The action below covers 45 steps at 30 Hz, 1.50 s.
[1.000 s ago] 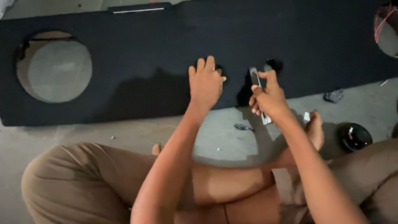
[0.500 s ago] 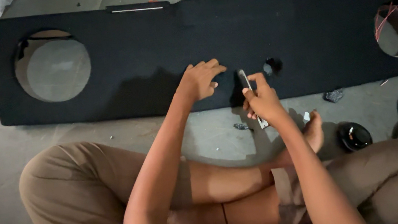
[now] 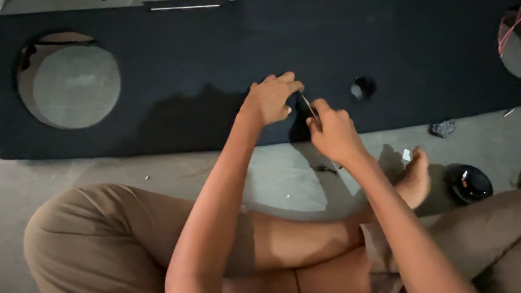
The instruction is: The person sits on the floor and uses a utility knife to cut and refine a circular hole in a black speaker box. They then insert a small black circular component into the hole and place it on the box.
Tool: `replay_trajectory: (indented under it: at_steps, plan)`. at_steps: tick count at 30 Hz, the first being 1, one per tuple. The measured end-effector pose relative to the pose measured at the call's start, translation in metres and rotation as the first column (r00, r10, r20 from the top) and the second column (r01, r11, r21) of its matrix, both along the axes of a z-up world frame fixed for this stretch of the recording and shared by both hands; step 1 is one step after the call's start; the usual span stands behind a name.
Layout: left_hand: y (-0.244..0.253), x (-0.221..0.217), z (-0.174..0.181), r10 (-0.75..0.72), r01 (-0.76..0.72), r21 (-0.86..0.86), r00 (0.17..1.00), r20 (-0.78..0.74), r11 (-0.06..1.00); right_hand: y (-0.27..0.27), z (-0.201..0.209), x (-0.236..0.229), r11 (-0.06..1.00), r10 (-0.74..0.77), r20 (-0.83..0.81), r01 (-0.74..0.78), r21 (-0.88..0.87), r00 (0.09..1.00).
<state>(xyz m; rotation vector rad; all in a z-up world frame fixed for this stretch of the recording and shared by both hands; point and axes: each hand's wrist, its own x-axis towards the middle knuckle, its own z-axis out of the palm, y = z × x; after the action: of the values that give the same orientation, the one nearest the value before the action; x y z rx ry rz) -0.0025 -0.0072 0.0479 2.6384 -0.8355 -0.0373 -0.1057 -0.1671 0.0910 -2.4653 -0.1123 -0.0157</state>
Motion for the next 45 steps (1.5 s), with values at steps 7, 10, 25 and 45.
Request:
replay_trajectory:
  at_steps: [7,10,25,45]
  plan:
    - [-0.005,-0.001,0.004,0.007,-0.008,0.042,0.999,0.034,0.999,0.010,-0.006,0.007,0.997,-0.054,-0.076,0.049,-0.065,0.996]
    - [-0.006,0.001,0.003,-0.004,0.002,0.041,0.999,0.042,0.999,0.011,-0.010,0.010,0.994,-0.051,-0.014,0.049,-0.096,0.999]
    - [-0.012,0.009,0.001,-0.002,0.004,0.147,1.000,-0.015,0.989,0.017,0.017,0.017,0.978,-0.076,-0.315,0.008,-0.211,0.946]
    - [-0.008,0.013,-0.004,0.014,-0.006,0.079,0.994,-0.108,0.997,0.003,-0.015,-0.006,0.979,-0.049,-0.308,-0.016,-0.205,0.950]
